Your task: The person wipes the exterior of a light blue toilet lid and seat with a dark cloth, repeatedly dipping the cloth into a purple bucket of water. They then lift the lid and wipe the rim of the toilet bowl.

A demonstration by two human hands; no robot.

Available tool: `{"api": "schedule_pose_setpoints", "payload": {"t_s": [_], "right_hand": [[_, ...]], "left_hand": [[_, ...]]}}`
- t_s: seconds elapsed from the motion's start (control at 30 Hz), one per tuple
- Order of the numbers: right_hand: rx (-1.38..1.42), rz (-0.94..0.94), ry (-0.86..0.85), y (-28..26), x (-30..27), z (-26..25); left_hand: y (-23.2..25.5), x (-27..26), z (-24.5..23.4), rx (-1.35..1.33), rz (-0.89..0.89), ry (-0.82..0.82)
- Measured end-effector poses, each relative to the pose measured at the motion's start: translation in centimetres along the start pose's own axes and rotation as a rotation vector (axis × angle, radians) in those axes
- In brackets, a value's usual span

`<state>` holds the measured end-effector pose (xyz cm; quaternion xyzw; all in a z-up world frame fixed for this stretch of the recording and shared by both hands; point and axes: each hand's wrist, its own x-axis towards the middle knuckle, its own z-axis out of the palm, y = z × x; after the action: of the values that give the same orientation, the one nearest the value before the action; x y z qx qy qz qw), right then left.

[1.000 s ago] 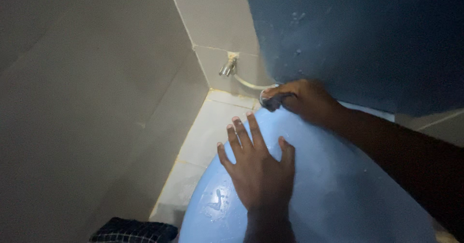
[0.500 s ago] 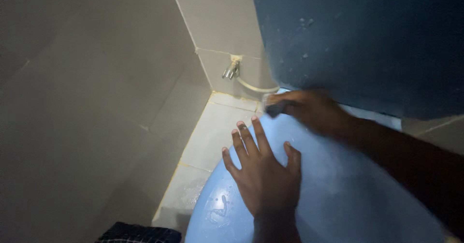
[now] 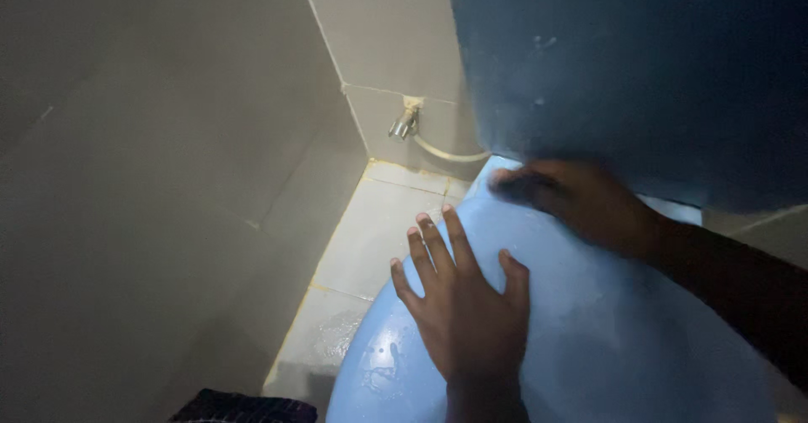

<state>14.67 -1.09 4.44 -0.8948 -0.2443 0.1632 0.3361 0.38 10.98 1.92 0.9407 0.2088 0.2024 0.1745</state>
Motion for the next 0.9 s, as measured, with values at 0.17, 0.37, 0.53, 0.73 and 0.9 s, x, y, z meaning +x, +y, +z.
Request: {"api": "schedule_pose_setpoints", "payload": {"t_s": [0.17, 0.37, 0.53, 0.73, 0.9], "right_hand": [[-0.055, 0.072, -0.041, -0.5, 1.9, 1.4], [-0.015, 0.205, -0.024, 2.3, -2.8, -1.3], [-0.049, -0.181, 0.034, 2.7, 0.1, 0.7], [-0.210, -0.207, 0.030, 0.5, 2.6, 1.0], [-0.031, -0.181, 0.084, 2.3, -2.2, -0.9]], "left_hand": [[-0.1, 0.1, 0.1, 0.001, 0.012, 0.029], [0.1, 0.1, 0.1, -0.002, 0.011, 0.056], [0.1, 0.0, 0.3, 0.000, 0.000, 0.015], [0.2, -0.1, 0.3, 0.013, 0.023, 0.040], [-0.1, 0.1, 0.2, 0.013, 0.003, 0.020]]}}
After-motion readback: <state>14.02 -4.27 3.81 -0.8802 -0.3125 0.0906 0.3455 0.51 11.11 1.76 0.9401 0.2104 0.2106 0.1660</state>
